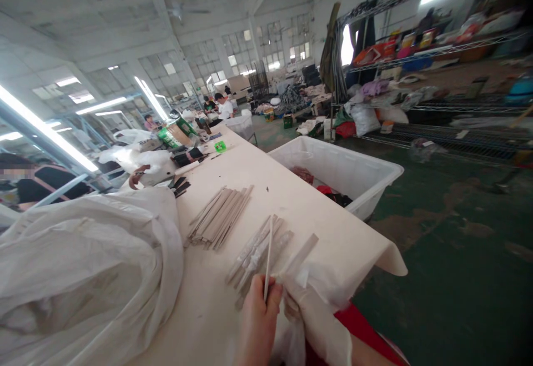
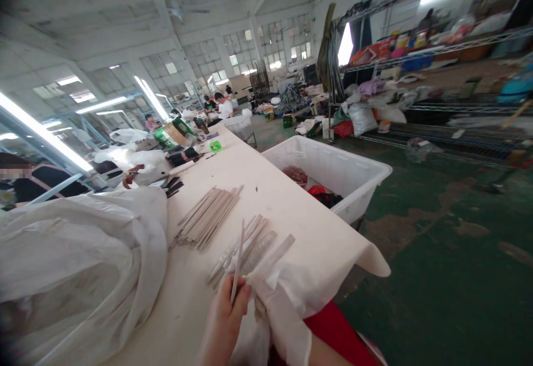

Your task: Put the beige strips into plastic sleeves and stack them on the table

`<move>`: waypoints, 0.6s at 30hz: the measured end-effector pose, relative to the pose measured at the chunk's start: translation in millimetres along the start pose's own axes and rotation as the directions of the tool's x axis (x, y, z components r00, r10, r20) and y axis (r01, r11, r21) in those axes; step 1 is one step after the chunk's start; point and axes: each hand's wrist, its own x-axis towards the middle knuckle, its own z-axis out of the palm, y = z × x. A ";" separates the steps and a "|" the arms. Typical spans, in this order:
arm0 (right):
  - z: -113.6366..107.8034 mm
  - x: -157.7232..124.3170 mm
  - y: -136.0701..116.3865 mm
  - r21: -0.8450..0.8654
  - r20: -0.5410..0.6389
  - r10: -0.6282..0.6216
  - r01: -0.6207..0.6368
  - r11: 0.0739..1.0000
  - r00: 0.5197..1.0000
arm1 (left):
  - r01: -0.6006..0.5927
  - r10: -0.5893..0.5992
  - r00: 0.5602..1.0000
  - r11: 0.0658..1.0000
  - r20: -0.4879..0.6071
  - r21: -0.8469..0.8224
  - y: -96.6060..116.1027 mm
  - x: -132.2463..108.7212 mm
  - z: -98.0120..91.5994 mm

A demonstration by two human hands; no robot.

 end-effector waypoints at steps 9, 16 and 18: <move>-7.1 3.4 -4.4 0.091 -0.134 0.031 -0.019 0.996 0.990 | -0.023 0.020 1.000 0.990 0.023 0.137 -8.2 1.8 1.6; -26.9 18.7 -17.8 0.221 -0.003 0.118 -0.114 0.969 0.993 | -0.054 0.097 0.994 0.858 -0.058 0.510 -7.0 54.6 -12.6; -32.3 22.8 -24.9 0.228 0.061 0.094 -0.105 0.968 0.994 | -0.069 0.151 0.983 0.833 -0.105 0.548 -3.1 60.6 -17.2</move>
